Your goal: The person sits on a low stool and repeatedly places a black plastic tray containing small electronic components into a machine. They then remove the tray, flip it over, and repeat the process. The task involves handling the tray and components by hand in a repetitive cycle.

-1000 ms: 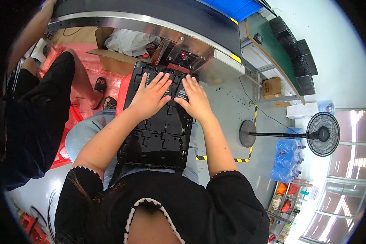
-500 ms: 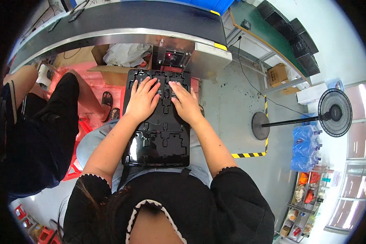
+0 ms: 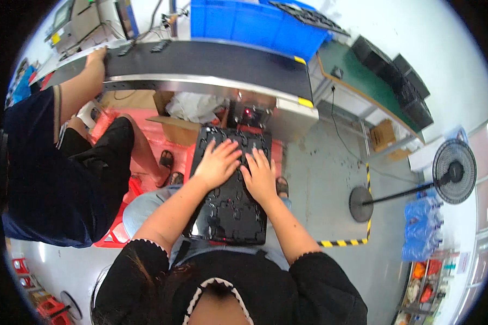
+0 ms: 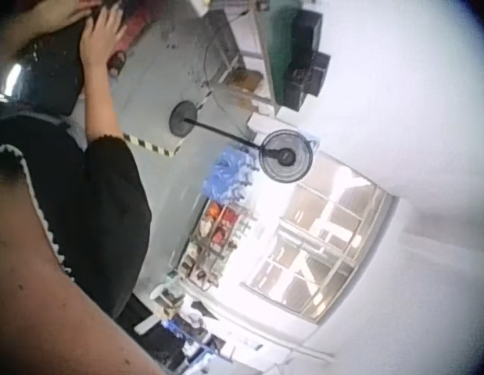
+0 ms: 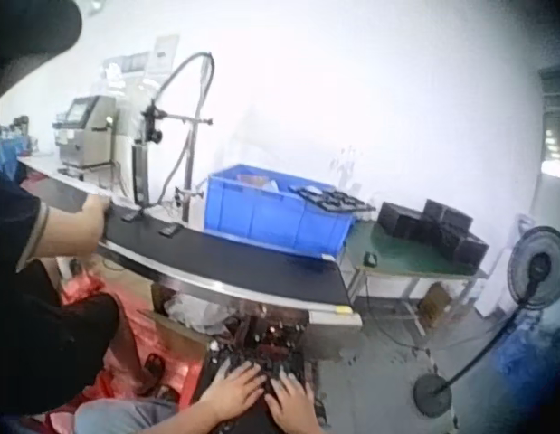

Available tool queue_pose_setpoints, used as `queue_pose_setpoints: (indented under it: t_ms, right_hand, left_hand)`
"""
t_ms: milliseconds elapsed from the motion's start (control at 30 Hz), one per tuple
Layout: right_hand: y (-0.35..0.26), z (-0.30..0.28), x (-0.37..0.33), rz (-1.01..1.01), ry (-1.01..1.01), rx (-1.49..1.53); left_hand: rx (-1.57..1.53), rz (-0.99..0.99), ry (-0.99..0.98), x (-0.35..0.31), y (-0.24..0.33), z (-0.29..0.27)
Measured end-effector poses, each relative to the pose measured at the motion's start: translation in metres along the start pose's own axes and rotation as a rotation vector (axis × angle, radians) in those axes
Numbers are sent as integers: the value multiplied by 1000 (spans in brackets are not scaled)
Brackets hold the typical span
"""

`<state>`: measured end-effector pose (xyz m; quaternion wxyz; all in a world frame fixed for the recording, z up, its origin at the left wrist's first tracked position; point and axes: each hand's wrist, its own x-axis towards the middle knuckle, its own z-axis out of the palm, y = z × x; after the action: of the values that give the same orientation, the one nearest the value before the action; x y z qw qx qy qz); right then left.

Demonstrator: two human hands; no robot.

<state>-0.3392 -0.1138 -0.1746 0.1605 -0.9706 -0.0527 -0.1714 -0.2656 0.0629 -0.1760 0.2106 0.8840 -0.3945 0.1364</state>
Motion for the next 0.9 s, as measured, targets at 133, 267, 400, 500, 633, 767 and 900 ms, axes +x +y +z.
queue_pose_setpoints:
  t_ms: [133, 267, 400, 500, 633, 767, 900]
  right_hand:
    - [2, -10, 14, 5, -47, -25]
    - [4, -60, 61, 68, -406, 152]
    - [-31, -109, 132, -150, -260, 513]
    - [-61, -131, 202, -336, -116, 427]
    - [-62, -102, 325, -463, 43, 210]
    - [-51, -58, 420, -179, -154, 125]
    - [-34, -40, 458, -99, -360, 21]
  left_hand:
    - [-115, 16, 151, 0, -1, 2]
    - [-228, 23, 277, 0, 3, -3]
    - [-273, -53, 339, 0, 4, -10]
    - [-352, -93, 357, 0, 4, -12]
    - [-427, -100, 330, 2, 3, -12]
    - [-418, -113, 276, 4, 5, -14]
    - [-509, -131, 300, 5, 6, -16]
